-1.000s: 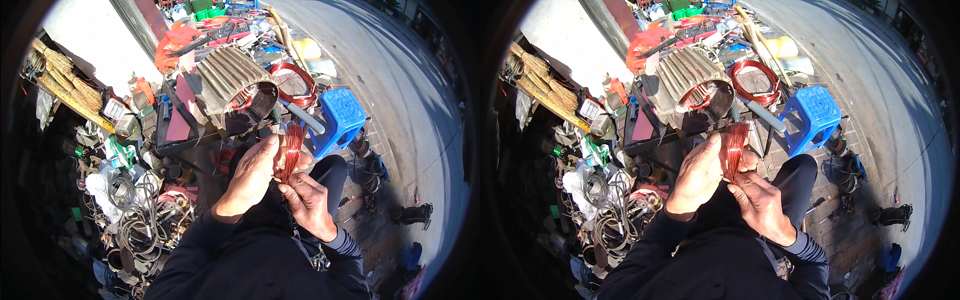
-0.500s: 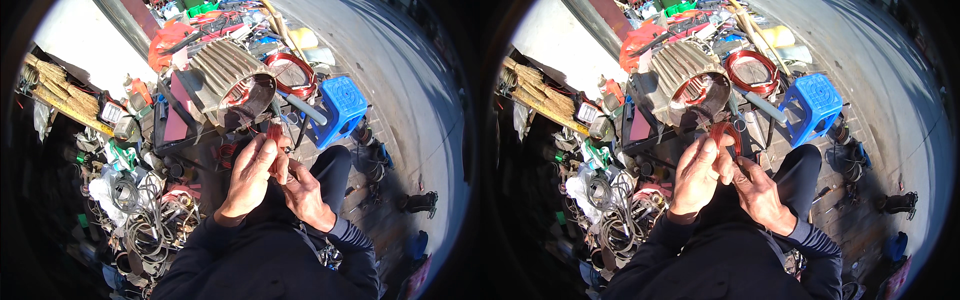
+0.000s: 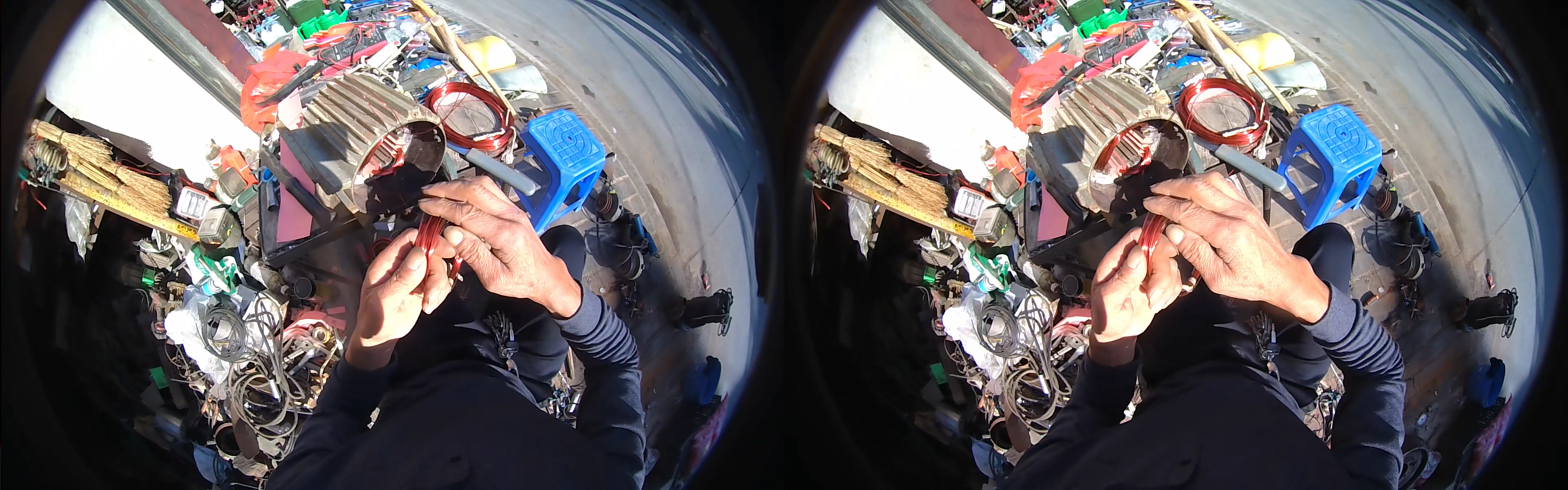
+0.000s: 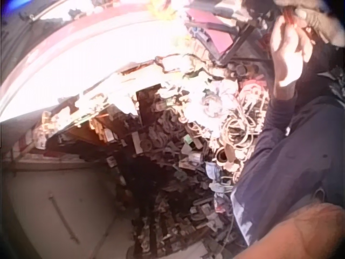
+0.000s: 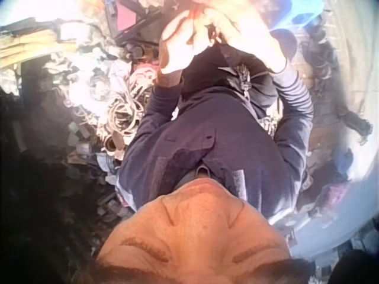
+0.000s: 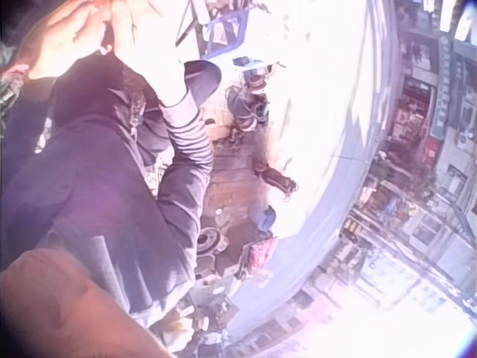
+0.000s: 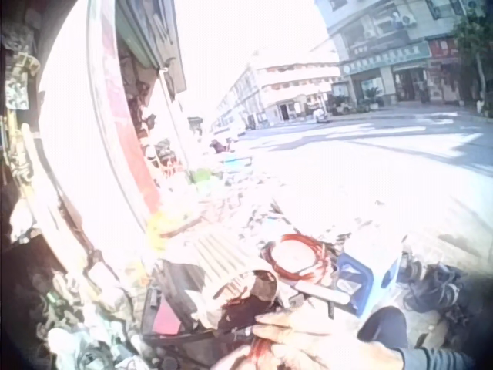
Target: The person works on an electrical motor stator, using pliers to adjust copper windings and a knife to cut and insert pink insulating paper into the slots. The person repeatedly manipulates the windings and inserts paper pieces to separate and protect the coils.
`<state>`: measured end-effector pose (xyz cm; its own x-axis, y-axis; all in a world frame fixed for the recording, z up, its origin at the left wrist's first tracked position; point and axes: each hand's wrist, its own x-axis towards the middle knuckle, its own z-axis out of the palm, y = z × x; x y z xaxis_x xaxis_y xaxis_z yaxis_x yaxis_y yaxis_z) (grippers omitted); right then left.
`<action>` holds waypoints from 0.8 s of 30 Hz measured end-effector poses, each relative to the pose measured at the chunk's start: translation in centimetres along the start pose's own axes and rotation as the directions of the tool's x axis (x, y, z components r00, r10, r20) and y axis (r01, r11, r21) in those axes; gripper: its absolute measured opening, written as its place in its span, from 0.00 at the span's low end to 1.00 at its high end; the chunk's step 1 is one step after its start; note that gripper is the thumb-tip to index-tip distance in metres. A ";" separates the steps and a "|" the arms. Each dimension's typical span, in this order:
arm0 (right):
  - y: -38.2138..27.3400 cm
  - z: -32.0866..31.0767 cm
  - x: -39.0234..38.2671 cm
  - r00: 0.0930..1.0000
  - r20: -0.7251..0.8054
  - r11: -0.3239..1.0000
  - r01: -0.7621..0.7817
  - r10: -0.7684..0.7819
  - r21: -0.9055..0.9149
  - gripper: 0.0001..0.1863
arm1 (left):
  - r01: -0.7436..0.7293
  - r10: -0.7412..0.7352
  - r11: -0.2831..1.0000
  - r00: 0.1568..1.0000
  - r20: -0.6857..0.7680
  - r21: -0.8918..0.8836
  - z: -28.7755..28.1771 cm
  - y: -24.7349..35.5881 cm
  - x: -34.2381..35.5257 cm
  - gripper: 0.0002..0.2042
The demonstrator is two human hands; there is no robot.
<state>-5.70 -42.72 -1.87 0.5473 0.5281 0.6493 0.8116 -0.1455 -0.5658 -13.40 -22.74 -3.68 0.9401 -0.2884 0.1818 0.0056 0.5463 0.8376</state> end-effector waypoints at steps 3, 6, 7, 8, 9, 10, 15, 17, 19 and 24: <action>0.0 0.8 0.0 0.997 0.001 0.997 0.076 -0.076 -0.004 0.18 | 0.004 -0.004 1.000 1.000 0.028 -0.013 -0.9 0.4 -0.4 0.22; 0.2 0.9 0.1 0.992 0.016 0.992 0.128 -0.128 0.007 0.19 | 0.026 -0.027 1.000 0.997 0.066 0.015 -1.7 0.4 -0.5 0.23; 0.4 0.7 0.3 0.989 0.029 0.990 0.144 -0.144 0.012 0.20 | 0.027 -0.029 0.999 0.997 0.077 0.020 -2.0 0.5 -0.4 0.23; 0.5 0.5 0.5 0.988 0.035 0.989 0.151 -0.151 0.006 0.19 | 0.026 -0.028 0.999 0.996 0.085 0.019 -2.2 0.6 -0.3 0.23; 0.8 0.5 1.0 0.987 0.013 0.986 0.162 -0.162 0.028 0.18 | 0.013 -0.015 1.000 0.994 0.106 0.019 -2.4 0.6 -0.2 0.23; 1.0 0.3 1.2 0.994 0.044 0.991 0.097 -0.101 0.093 0.19 | 0.017 -0.020 0.999 0.997 0.070 0.039 -2.4 0.7 -0.4 0.23; 2.2 -0.2 3.3 0.980 0.201 0.984 -0.026 -0.010 0.174 0.21 | -0.023 0.024 0.997 1.000 -0.001 0.077 -2.9 1.2 0.2 0.23; 2.8 0.4 4.1 0.983 0.181 0.969 -0.048 0.003 0.243 0.21 | -0.013 0.012 0.998 0.999 0.030 0.056 -3.7 1.9 0.9 0.22; 3.2 0.8 4.7 0.909 0.342 0.884 -0.349 0.238 0.311 0.20 | -0.074 0.071 0.996 0.996 0.051 0.045 -4.0 2.2 1.5 0.19; 4.2 2.8 6.3 0.890 0.381 0.678 -0.442 0.251 0.587 0.25 | -0.159 0.174 0.970 0.982 -0.071 0.183 -4.0 2.3 2.7 0.18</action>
<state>0.58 -37.62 -1.58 0.6130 0.7519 0.2425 0.1887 0.1587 -0.9691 -9.49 -19.13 -3.29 0.9485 -0.1324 0.2879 -0.2063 0.4315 0.8782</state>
